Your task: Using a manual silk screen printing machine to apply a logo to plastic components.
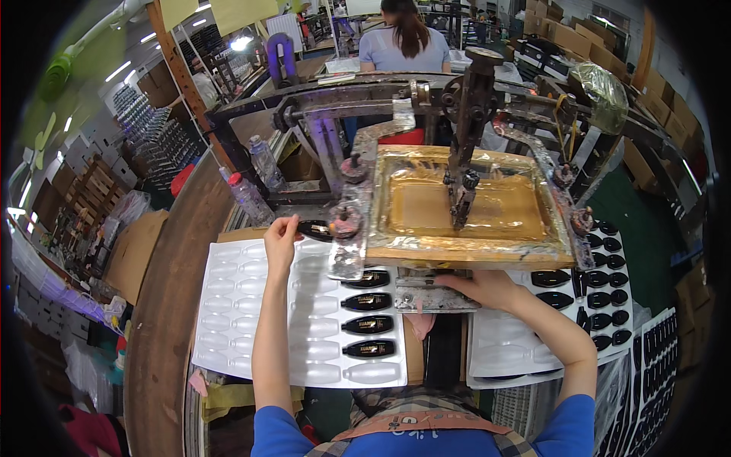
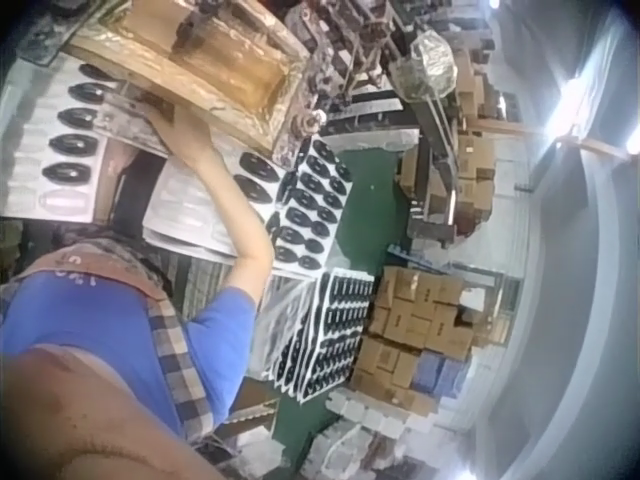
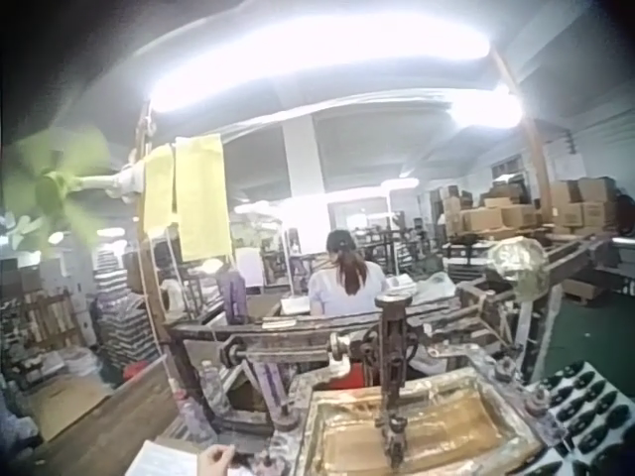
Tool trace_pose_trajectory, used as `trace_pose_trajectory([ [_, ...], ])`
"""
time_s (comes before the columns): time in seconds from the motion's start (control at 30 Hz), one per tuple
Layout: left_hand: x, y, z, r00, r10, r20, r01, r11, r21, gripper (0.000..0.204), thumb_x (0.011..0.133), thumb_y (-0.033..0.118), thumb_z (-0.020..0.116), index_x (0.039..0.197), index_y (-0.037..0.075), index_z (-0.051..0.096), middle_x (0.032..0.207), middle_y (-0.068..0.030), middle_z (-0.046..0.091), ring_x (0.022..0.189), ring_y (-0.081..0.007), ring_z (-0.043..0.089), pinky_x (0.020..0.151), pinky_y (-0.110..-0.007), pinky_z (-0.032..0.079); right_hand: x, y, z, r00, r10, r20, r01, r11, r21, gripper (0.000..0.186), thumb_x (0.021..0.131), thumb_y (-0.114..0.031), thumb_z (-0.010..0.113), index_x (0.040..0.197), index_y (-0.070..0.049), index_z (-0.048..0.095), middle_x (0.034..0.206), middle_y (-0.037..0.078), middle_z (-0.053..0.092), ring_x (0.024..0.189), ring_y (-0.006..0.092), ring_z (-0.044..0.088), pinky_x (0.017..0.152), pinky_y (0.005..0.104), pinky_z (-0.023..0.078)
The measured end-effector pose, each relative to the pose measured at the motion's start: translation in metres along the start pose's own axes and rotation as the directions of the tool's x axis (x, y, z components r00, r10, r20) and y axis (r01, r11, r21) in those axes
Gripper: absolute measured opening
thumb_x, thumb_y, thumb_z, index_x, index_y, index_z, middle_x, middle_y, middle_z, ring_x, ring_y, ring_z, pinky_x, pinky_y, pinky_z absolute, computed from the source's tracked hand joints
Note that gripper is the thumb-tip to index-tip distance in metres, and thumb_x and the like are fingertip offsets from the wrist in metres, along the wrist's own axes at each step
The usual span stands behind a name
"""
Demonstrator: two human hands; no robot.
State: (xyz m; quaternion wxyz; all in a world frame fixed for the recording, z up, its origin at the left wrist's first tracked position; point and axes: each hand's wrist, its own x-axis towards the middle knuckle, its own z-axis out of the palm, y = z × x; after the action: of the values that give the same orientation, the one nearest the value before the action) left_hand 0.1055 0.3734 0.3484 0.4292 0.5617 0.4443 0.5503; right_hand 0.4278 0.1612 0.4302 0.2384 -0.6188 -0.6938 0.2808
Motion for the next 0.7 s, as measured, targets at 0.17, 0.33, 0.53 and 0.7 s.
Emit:
trace_pose_trajectory([
  [0.17,0.011,-0.062,-0.03,0.988,-0.063,-0.139,0.091,0.974,0.208,0.029,0.083,0.025,0.058,0.072,-0.002,0.057,0.058,-0.0036,0.054,0.048,-0.0091,0.051,0.047,-0.022,0.043,-0.041,0.001,-0.02,0.962,-0.146,-0.23,0.082,0.96,-0.269,0.04,0.078,-0.029,0.059,0.105,0.0,0.051,0.103,0.022,0.053,0.097,0.035,0.05,0.082,0.0364,0.04],
  [0.33,0.018,-0.084,-0.032,0.966,-0.105,-0.236,0.209,0.853,0.478,0.032,0.082,0.026,0.057,0.07,-0.004,0.057,0.058,-0.0125,0.057,0.049,-0.0177,0.055,0.05,-0.031,0.044,-0.112,-0.001,-0.044,0.968,-0.142,-0.209,0.049,0.917,-0.395,0.033,0.071,-0.016,0.064,0.096,0.002,0.055,0.096,0.018,0.056,0.09,0.0332,0.052,0.077,0.0372,0.042],
  [0.53,0.017,-0.1,-0.015,0.975,0.073,-0.211,0.089,0.738,0.669,0.026,0.08,0.02,0.056,0.072,-0.005,0.058,0.065,-0.018,0.059,0.064,-0.0321,0.057,0.061,-0.039,0.043,-0.173,0.013,-0.037,0.949,0.171,-0.266,-0.303,0.729,-0.613,0.042,0.062,-0.015,0.069,0.099,0.001,0.055,0.096,0.015,0.055,0.086,0.031,0.052,0.074,0.0381,0.043],
  [0.7,0.029,-0.143,-0.045,0.953,0.276,-0.126,-0.141,0.77,0.622,0.018,0.078,0.017,0.056,0.077,-0.001,0.057,0.071,-0.0157,0.056,0.069,-0.0325,0.053,0.064,-0.04,0.041,-0.174,0.034,-0.042,0.942,0.187,-0.278,-0.32,0.752,-0.577,0.051,0.057,-0.014,0.073,0.103,-0.001,0.054,0.096,0.014,0.053,0.083,0.0312,0.052,0.073,0.0385,0.043],
])
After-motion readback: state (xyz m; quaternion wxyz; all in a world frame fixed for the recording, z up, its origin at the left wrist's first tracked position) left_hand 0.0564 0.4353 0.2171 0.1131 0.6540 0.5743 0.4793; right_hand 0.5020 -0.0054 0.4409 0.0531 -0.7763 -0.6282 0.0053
